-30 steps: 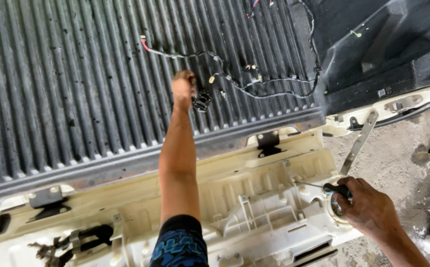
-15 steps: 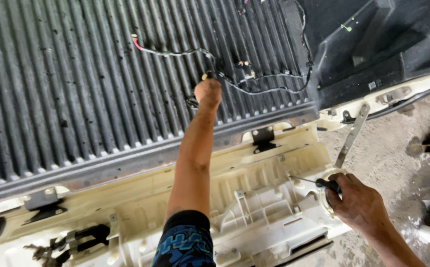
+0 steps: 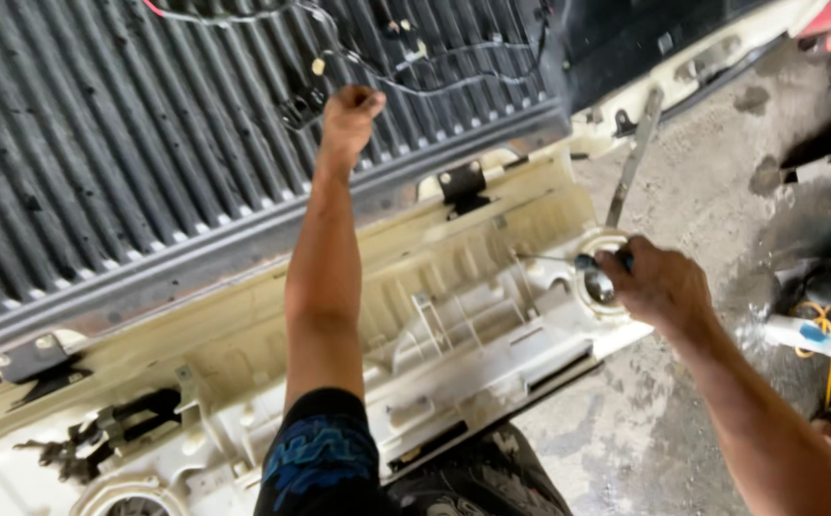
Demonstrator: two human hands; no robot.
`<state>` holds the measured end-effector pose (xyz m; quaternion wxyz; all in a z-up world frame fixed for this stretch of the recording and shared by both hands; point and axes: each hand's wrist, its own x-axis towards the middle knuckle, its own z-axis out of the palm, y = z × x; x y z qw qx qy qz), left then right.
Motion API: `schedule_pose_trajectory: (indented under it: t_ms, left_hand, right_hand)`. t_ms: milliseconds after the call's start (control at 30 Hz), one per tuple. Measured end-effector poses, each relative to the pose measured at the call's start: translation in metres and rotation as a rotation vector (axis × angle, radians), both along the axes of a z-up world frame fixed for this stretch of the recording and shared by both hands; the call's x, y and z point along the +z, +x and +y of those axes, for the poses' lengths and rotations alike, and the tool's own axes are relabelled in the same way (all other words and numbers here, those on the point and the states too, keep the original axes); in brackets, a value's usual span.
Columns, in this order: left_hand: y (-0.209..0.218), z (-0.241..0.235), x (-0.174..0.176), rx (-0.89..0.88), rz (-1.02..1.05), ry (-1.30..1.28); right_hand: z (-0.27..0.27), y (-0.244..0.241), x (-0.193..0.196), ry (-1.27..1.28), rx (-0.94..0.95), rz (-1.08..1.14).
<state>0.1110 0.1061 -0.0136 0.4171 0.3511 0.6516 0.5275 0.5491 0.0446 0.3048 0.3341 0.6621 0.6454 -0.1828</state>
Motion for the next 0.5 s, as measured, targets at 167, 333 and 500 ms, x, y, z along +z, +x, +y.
schedule_pose_trajectory:
  t_ms: [167, 333, 500]
  left_hand:
    - [0.067, -0.114, 0.063, 0.046, -1.272, 0.229]
    - [0.147, -0.201, 0.116, 0.177, -1.356, 0.200]
    - [0.228, -0.258, 0.138, 0.176, -1.173, 0.052]
  right_hand:
    - [-0.005, 0.004, 0.024, 0.161, 0.189, 0.212]
    - [-0.061, 0.035, 0.042, 0.279, 0.089, 0.440]
    - [-0.121, 0.100, 0.041, 0.496, 0.084, 0.903]
